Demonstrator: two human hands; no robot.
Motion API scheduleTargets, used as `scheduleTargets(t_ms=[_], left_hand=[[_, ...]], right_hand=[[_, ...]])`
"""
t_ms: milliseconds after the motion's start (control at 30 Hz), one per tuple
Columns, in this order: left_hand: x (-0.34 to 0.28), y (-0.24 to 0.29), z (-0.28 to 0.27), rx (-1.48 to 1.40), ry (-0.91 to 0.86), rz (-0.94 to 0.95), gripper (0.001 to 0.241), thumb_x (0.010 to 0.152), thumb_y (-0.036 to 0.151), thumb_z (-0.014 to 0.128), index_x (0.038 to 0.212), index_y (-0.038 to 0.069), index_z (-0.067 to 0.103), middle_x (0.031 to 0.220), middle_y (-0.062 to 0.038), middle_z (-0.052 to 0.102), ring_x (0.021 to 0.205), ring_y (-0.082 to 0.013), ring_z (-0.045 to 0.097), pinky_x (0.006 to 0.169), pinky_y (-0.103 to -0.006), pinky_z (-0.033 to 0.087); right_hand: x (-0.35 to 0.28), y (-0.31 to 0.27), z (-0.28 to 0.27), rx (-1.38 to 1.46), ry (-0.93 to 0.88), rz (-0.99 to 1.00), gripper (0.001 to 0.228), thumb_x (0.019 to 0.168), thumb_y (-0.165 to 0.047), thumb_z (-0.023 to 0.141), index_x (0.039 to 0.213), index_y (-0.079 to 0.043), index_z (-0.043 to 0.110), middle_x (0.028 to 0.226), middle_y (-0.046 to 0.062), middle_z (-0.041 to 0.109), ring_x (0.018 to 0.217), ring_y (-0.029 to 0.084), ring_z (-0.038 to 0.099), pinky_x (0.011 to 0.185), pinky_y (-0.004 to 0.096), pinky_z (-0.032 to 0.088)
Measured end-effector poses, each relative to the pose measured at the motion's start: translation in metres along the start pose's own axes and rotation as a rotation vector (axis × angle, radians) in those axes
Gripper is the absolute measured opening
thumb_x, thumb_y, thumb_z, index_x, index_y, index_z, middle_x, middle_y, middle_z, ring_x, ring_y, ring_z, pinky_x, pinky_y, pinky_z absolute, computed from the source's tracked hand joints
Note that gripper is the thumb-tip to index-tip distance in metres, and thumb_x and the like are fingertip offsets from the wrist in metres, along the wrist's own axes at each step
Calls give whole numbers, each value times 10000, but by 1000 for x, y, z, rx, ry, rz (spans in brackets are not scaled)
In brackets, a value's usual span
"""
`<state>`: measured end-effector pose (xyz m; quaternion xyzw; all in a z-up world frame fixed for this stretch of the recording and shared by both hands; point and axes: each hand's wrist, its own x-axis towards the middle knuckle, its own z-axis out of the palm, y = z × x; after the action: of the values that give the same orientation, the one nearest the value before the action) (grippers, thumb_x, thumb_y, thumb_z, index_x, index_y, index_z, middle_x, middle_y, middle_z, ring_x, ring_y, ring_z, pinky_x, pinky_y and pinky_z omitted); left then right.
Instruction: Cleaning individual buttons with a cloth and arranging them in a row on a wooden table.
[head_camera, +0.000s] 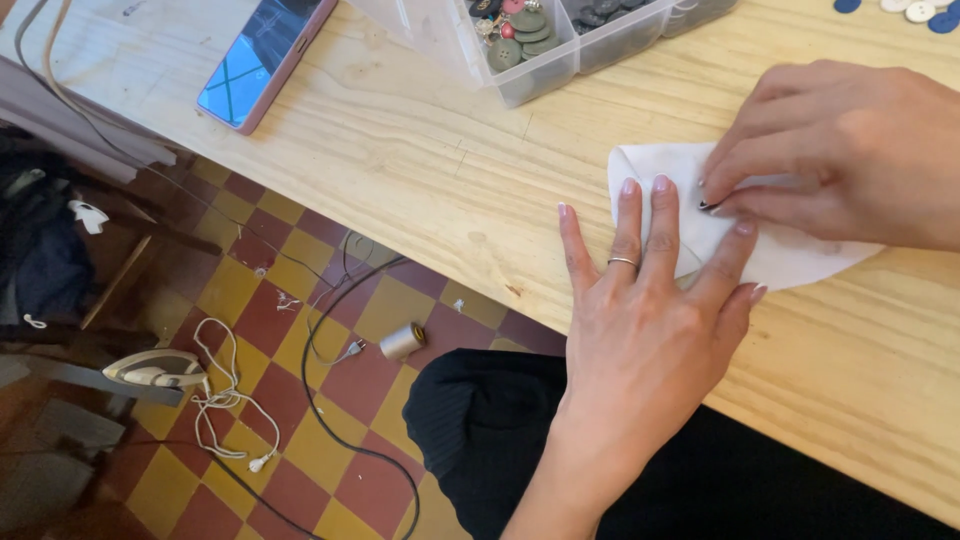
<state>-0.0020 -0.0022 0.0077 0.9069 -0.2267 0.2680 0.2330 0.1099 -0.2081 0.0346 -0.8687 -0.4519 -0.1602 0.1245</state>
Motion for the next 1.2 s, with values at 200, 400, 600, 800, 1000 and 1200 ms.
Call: scheduleTargets(t_ms=[200, 400, 600, 800, 1000, 1200], left_hand=[[2, 1, -3, -4, -3, 2, 400, 969, 347, 736, 1336, 204, 671, 1472, -330, 616, 1441, -520, 560, 1235, -785, 261], [2, 0, -4, 5, -25, 10, 425, 963, 359, 727, 1356, 219, 640, 1483, -304, 597, 1448, -499, 544, 1230, -787, 246], [3, 1, -5, -12, -41, 31, 401, 972, 342, 696, 1348, 209, 648, 1487, -342, 571, 1442, -528, 524, 1205, -798, 226], [5, 1, -6, 2, -46, 47, 357, 975, 349, 663, 1302, 207, 668, 1474, -333, 568, 1421, -527, 525, 1188, -795, 230], [7, 1, -8, 11, -85, 76, 374, 995, 339, 620, 1337, 190, 646, 1453, -332, 560, 1442, -522, 469, 1160, -799, 229], [6, 0, -6, 12, -89, 103, 358, 1008, 336, 615, 1329, 187, 669, 1506, -282, 513, 1429, -538, 444, 1133, -805, 224]], right_hand=[[15, -3, 0, 135, -74, -7, 222, 818, -37, 705, 880, -242, 762, 841, -114, 720, 843, 201, 604, 795, 311, 505], [18, 0, -1, 162, -135, -19, 264, 739, -5, 731, 843, -246, 761, 817, -126, 741, 875, 194, 614, 751, 333, 514], [17, -14, 1, 310, -7, 102, 151, 860, -107, 751, 874, -239, 823, 874, -61, 680, 881, 170, 582, 771, 288, 491], [15, -30, -9, 371, -19, 150, 40, 825, -213, 787, 864, -211, 794, 815, -127, 775, 831, 100, 660, 749, 254, 526], [12, -21, 0, 350, 5, -13, 250, 931, -147, 654, 1161, -153, 752, 869, -8, 683, 841, 231, 590, 763, 371, 502], [2, -21, -7, 294, 110, -54, 90, 928, -145, 701, 994, -134, 760, 847, -1, 724, 762, 245, 567, 739, 364, 495]])
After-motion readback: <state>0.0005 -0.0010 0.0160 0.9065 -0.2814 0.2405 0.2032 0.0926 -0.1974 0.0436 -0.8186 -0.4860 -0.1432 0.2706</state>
